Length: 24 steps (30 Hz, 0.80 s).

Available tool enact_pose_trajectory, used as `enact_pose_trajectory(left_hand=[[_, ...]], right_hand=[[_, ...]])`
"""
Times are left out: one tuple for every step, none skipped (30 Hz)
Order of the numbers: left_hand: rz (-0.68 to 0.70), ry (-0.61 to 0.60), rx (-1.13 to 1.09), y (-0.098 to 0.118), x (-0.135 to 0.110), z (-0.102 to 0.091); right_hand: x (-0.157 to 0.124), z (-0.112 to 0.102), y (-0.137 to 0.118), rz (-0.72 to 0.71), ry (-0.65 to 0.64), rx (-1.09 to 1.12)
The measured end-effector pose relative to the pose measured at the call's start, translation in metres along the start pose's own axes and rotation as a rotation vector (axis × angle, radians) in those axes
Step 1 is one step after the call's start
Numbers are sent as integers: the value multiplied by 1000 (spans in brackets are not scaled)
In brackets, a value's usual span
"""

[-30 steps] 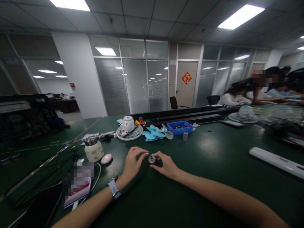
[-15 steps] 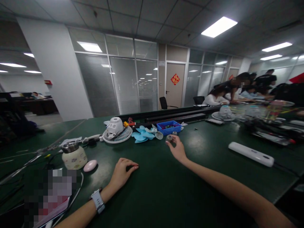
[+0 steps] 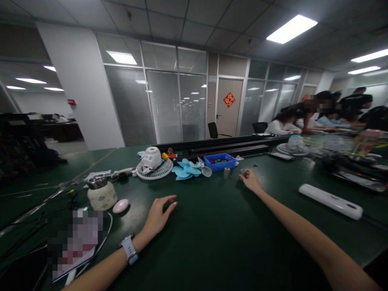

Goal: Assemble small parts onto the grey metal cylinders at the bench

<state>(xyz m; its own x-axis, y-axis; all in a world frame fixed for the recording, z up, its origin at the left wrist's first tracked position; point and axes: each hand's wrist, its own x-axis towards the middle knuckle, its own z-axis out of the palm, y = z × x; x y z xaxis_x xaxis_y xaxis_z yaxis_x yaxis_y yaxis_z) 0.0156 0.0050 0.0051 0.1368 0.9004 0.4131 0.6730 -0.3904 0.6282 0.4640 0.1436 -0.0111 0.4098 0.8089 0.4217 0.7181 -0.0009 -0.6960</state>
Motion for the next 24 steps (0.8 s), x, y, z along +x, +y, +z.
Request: enact_pose_trajectory(left_hand=[[-43,54,-28,-2,1,1],[-95,112,-57,-5,2,2],[-150,167,-85,-7,3,2],[-204,220,-110,-10,4,3],[-249,265,-131,-13,4,4],[-281,300,-148,-15,5,4],[-300,325,-162,-18,5,5],[-308,342,-176,-19,6,5],[-309,351,-190,-21,6,5],[-307,357,-202,-22,5,5],[-304,359,-211,-22,5,6],[-300,360,-217,-23,5,6],[-297,359,-218,-23,4,6],[-292,356,-217,-22,4,6],[-289,354,-214,-22,3,6],[-287,351,-210,-21,3,6],[-286,346,-207,-21,3,6],[-285,344,-207,-20,3,6],[-284,343,-208,-20,2,6],[-281,342,-211,-19,2,7],[-278,341,-213,-20,2,7],[-274,338,-216,-20,2,7],[-273,334,-216,-21,2,7],[-273,330,-215,-22,3,8]], right_hand=[[-3,-1,-4,-7,43,-23],[-7,-2,-11,-29,115,-53],[-14,-3,-21,-71,202,-84],[-22,-4,-34,-136,283,-109],[-32,-4,-49,-222,334,-120],[-45,-4,-66,-325,336,-115],[-60,-4,-85,-432,279,-92],[-77,-2,-104,-539,180,-68],[-94,0,-123,-642,61,-46],[-111,3,-140,-736,-56,-24],[-128,7,-155,-821,-168,-6],[-142,12,-168,-887,-259,10],[-155,18,-179,-936,-334,19],[-165,26,-187,-968,-391,20],[-172,33,-193,-983,-429,15],[-177,41,-198,-989,-455,4],[-181,48,-201,-990,-471,-10],[-184,55,-203,-987,-478,-24],[-185,61,-204,-984,-477,-36],[-185,65,-205,-981,-469,-44],[-184,67,-205,-979,-456,-49],[-181,67,-204,-975,-437,-53],[-175,65,-201,-965,-409,-56],[-165,60,-197,-948,-373,-63]])
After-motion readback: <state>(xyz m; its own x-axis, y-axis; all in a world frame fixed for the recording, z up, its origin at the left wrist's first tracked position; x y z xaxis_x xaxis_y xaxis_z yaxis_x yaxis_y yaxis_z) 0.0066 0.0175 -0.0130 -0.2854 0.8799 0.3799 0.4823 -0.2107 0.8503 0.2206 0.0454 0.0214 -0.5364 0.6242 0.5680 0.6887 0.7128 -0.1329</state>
